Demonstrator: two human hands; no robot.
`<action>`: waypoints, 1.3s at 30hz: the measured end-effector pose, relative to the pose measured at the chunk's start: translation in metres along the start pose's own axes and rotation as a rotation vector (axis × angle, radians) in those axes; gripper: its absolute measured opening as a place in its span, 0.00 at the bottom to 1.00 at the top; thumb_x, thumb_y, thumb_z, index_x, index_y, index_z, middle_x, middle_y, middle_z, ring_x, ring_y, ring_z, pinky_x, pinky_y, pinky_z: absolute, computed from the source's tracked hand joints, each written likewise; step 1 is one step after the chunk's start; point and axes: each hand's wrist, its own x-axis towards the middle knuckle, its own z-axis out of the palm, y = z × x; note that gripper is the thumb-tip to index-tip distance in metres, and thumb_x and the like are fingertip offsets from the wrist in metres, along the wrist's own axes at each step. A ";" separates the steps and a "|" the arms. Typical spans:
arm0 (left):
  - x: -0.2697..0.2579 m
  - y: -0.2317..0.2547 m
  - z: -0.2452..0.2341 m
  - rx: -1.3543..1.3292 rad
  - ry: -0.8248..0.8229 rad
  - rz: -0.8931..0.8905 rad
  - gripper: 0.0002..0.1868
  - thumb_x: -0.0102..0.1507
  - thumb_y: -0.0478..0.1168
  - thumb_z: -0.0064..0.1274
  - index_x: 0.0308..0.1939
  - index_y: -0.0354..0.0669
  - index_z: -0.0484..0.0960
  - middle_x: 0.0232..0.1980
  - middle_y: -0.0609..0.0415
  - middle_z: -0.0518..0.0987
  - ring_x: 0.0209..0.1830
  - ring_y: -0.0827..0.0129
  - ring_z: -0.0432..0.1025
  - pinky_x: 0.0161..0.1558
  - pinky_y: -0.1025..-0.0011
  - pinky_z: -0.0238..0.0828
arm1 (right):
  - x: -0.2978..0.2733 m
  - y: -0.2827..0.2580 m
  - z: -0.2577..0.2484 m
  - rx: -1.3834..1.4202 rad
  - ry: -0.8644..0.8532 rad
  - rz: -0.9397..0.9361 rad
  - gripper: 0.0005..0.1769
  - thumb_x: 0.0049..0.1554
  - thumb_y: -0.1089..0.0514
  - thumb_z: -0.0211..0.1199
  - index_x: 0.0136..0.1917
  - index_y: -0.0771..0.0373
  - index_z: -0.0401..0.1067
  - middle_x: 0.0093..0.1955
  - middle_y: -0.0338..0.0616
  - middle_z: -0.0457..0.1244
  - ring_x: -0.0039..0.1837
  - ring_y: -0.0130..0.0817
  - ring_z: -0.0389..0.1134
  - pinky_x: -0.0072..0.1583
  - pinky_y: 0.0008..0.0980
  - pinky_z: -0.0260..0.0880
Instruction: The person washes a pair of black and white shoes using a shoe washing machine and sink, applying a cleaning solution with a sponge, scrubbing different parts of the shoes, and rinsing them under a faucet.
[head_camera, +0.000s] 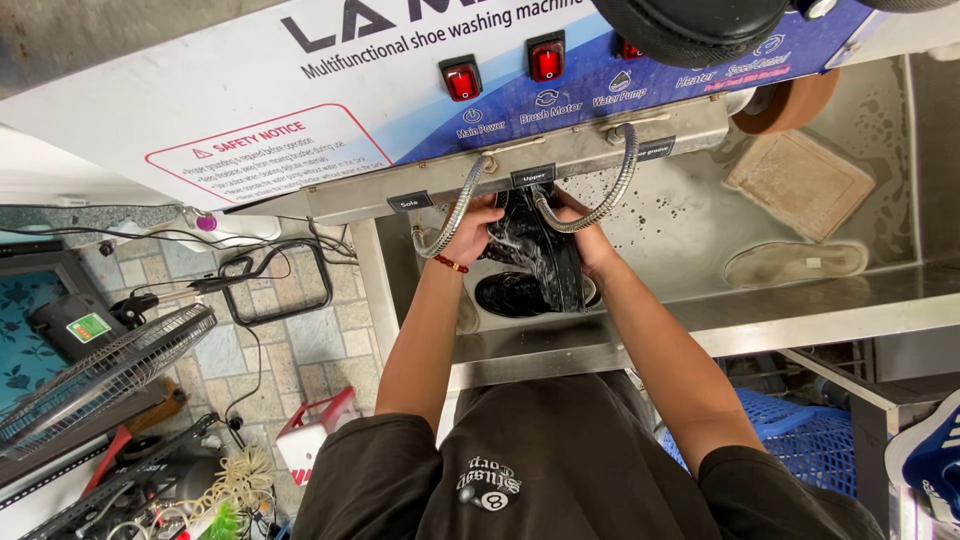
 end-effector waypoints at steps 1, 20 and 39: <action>0.006 0.002 -0.007 0.001 0.001 0.003 0.18 0.55 0.25 0.65 0.46 0.37 0.78 0.46 0.55 0.79 0.49 0.67 0.74 0.54 0.66 0.73 | 0.003 -0.004 0.002 -0.002 0.027 0.022 0.42 0.52 0.57 0.60 0.78 0.66 0.56 0.63 0.49 0.67 0.59 0.34 0.69 0.59 0.33 0.72; 0.019 -0.034 -0.033 -0.239 -0.051 0.152 0.18 0.65 0.24 0.62 0.58 0.30 0.77 0.51 0.48 0.77 0.48 0.65 0.75 0.44 0.74 0.75 | -0.009 0.000 0.006 0.073 -0.063 -0.003 0.43 0.58 0.34 0.61 0.78 0.55 0.57 0.73 0.42 0.61 0.71 0.36 0.65 0.69 0.40 0.67; -0.017 0.024 0.046 0.223 0.011 0.196 0.16 0.53 0.32 0.69 0.43 0.38 0.82 0.37 0.61 0.81 0.34 0.76 0.75 0.39 0.73 0.76 | -0.053 -0.007 0.011 0.168 -0.139 0.047 0.44 0.60 0.37 0.63 0.80 0.62 0.58 0.70 0.49 0.61 0.65 0.42 0.66 0.64 0.47 0.70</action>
